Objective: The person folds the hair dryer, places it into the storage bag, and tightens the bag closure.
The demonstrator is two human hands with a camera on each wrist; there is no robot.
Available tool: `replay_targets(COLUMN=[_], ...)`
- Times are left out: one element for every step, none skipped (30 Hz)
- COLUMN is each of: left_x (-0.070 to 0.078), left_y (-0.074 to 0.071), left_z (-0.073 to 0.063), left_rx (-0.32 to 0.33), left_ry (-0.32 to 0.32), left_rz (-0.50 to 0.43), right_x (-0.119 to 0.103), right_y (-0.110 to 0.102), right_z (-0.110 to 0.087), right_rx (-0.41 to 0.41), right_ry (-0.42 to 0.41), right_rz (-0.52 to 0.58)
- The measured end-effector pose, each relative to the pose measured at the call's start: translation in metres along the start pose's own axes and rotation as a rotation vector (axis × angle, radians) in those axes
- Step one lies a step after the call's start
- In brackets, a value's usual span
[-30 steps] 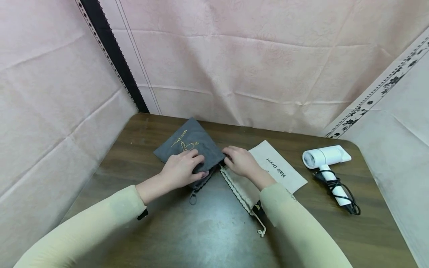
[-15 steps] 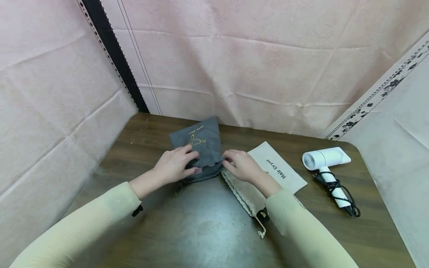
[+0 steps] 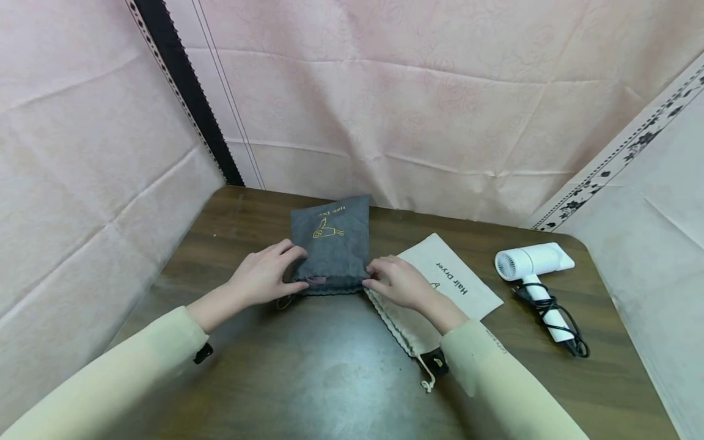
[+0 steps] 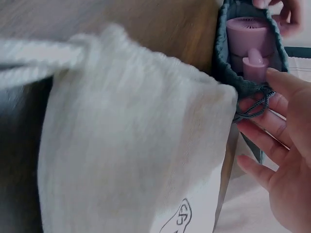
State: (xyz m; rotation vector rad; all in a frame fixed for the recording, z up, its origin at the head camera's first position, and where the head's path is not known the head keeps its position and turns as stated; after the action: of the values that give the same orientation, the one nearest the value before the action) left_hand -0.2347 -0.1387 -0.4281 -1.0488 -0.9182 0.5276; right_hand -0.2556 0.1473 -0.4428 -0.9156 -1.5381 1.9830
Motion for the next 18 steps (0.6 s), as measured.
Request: replay_targets(left_x=[-0.003,-0.005,-0.006,-0.008,-0.009,-0.01,-0.011,-0.011,-0.011,-0.011,-0.011,-0.011,-0.011,-0.011,-0.01,-0.01,-0.01,-0.009], left_y=[0.0,0.001,0.001,0.002,0.003,0.004,0.006,0.007,0.009,0.011,0.014,0.016,0.018,0.02,0.022,0.024,0.026,0.027], left_z=[-0.004,-0.008,-0.012,-0.015,-0.018,-0.021,-0.024,-0.027,-0.029,-0.031,-0.033,-0.035,-0.037,-0.038,-0.039,-0.04,-0.041,-0.041], left_rx=[-0.011,-0.019,-0.028,-0.034,-0.038,-0.037,-0.031,-0.022,-0.01,0.004,0.019,0.033,0.046,0.058,0.069,0.08,0.091,0.102], left_ry=[-0.026,-0.049,-0.071,-0.089,-0.101,-0.104,-0.103,-0.095,-0.085,-0.074,-0.062,-0.053,-0.046,-0.038,-0.031,-0.026,-0.022,-0.02], left_rz=[-0.007,-0.012,-0.015,-0.011,-0.01,-0.003,0.003,0.015,0.024,0.029,0.028,0.025,0.018,0.009,-0.001,-0.01,-0.018,-0.026], right_x=[0.001,0.002,0.003,0.004,0.004,0.005,0.006,0.006,0.006,0.006,0.006,0.007,0.007,0.006,0.006,0.006,0.006,0.006], right_y=[0.0,0.001,0.001,0.0,-0.001,-0.002,-0.002,-0.003,-0.003,-0.004,-0.004,-0.004,-0.004,-0.004,-0.004,-0.004,-0.004,-0.003], right_z=[-0.001,-0.003,-0.004,-0.005,-0.005,-0.006,-0.007,-0.008,-0.008,-0.009,-0.009,-0.01,-0.01,-0.01,-0.01,-0.01,-0.01,-0.01], right_rx=[0.002,0.006,0.01,0.017,0.023,0.03,0.038,0.047,0.056,0.066,0.078,0.089,0.099,0.11,0.121,0.132,0.143,0.152], right_ry=[-0.004,-0.008,-0.012,-0.016,-0.017,-0.018,-0.02,-0.023,-0.026,-0.031,-0.038,-0.046,-0.055,-0.064,-0.073,-0.082,-0.09,-0.098], right_rz=[-0.006,-0.012,-0.018,-0.025,-0.029,-0.034,-0.038,-0.043,-0.047,-0.051,-0.054,-0.058,-0.061,-0.063,-0.062,-0.06,-0.058,-0.054])
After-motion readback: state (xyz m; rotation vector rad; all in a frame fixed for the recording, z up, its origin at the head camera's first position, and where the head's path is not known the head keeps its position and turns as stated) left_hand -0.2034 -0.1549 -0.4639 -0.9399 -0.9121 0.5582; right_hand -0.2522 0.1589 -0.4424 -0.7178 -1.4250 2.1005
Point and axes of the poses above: each hand's wrist, its own z-axis towards the middle knuckle, its own y-axis out of the palm, x = y × z, the point moved 4 cm from there along z, towards the middle knuckle, and after that the axes turned 14 degrees about -z, right-handed, at the moved point
